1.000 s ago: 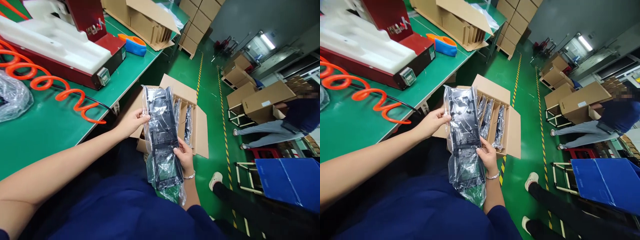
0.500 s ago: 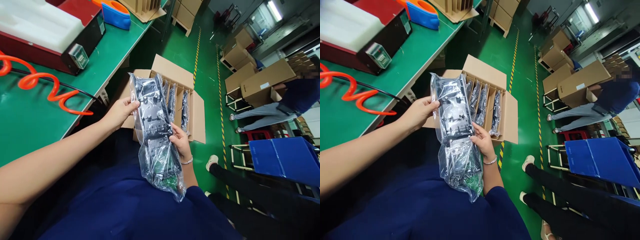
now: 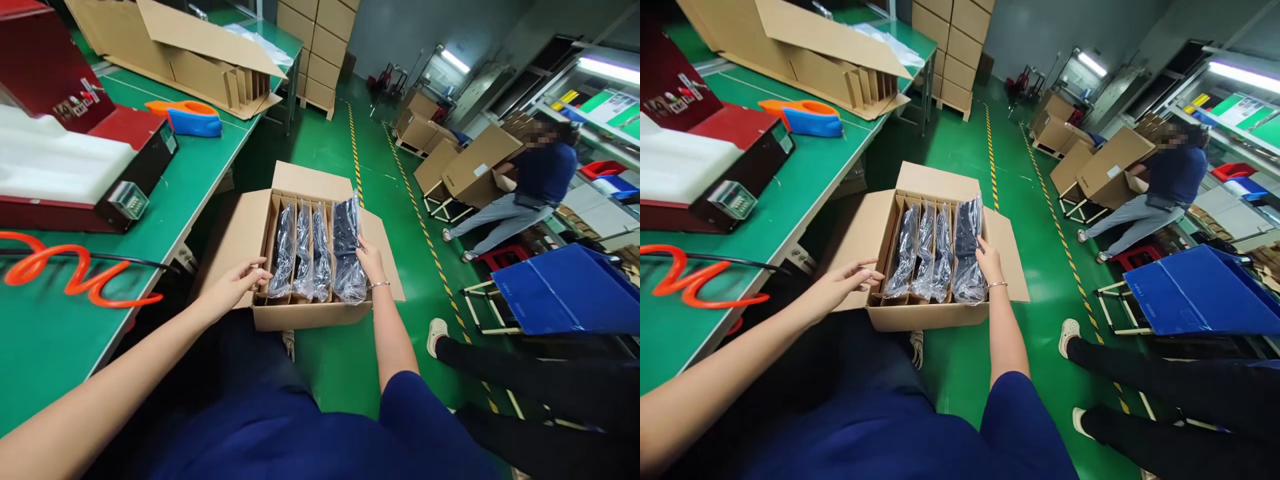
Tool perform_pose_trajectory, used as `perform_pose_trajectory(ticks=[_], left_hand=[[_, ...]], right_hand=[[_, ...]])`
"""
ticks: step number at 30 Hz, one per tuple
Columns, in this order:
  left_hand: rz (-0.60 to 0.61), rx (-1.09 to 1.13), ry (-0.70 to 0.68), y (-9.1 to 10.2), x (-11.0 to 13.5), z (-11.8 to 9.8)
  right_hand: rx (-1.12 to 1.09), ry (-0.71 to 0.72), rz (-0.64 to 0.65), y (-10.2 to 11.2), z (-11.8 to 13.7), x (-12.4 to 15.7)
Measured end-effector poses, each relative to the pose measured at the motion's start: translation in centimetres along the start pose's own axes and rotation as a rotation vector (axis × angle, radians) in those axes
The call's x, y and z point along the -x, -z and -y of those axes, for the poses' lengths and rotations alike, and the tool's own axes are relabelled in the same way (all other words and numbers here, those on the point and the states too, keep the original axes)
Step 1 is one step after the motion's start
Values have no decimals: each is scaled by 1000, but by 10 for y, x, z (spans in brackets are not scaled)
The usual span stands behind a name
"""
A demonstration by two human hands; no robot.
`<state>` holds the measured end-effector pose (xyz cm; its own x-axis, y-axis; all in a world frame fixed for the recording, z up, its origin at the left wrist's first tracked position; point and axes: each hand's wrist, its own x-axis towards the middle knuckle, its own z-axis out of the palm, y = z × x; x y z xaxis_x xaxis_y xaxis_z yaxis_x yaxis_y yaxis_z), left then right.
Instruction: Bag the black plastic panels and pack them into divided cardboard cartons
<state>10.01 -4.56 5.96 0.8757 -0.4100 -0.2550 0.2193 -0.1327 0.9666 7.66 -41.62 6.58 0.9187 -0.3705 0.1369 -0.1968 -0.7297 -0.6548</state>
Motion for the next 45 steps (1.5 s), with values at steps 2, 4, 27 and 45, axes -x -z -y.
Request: perform_pose_trajectory(ticks=[2, 4, 27, 45], left_hand=[[-3, -2, 9, 0, 0, 0], [-8, 3, 16, 0, -1, 2], [69, -20, 80, -5, -5, 18], [105, -44, 30, -12, 2, 12]], right_hand=[[50, -8, 34, -10, -10, -9], [87, -12, 58, -16, -17, -11], [725, 37, 369, -38, 29, -39], [770, -162, 215, -40, -9, -15]])
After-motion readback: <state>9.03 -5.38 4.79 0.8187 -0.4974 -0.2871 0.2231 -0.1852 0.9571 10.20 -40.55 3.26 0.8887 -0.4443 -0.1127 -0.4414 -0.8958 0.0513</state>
